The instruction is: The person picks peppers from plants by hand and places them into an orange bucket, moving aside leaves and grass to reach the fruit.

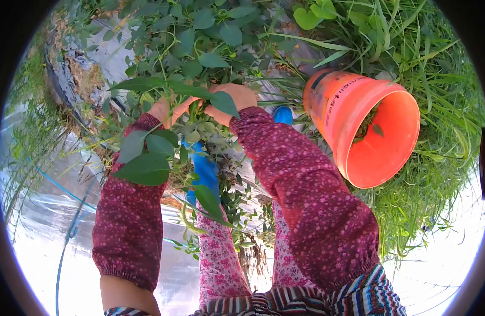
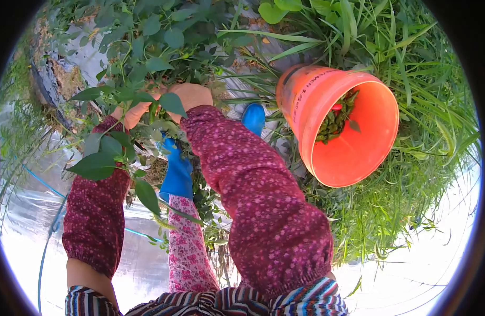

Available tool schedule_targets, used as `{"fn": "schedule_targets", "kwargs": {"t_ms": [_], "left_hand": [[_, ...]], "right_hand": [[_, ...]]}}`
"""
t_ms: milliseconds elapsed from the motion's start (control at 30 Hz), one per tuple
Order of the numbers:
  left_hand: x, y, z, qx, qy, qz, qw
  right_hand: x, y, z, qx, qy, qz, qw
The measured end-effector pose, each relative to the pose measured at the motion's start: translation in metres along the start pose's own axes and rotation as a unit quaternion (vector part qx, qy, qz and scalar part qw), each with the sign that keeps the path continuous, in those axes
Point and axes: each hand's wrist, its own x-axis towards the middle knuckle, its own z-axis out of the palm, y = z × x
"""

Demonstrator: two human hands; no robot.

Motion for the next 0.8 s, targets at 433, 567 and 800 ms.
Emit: {"fn": "schedule_targets", "kwargs": {"t_ms": [433, 567, 800], "left_hand": [[-0.003, 0.004, 0.004, 0.085, 0.091, -0.056, 0.991], [-0.001, 0.037, 0.017, 0.088, 0.079, -0.1, 0.988], [-0.024, 0.101, 0.025, 0.07, 0.095, -0.126, 0.985]], "right_hand": [[-0.049, -0.007, 0.014, 0.171, 0.167, 0.011, 0.971], [-0.073, 0.025, 0.006, 0.371, 0.246, -0.031, 0.895], [-0.21, 0.113, -0.058, 0.51, 0.347, 0.08, 0.783]]}}
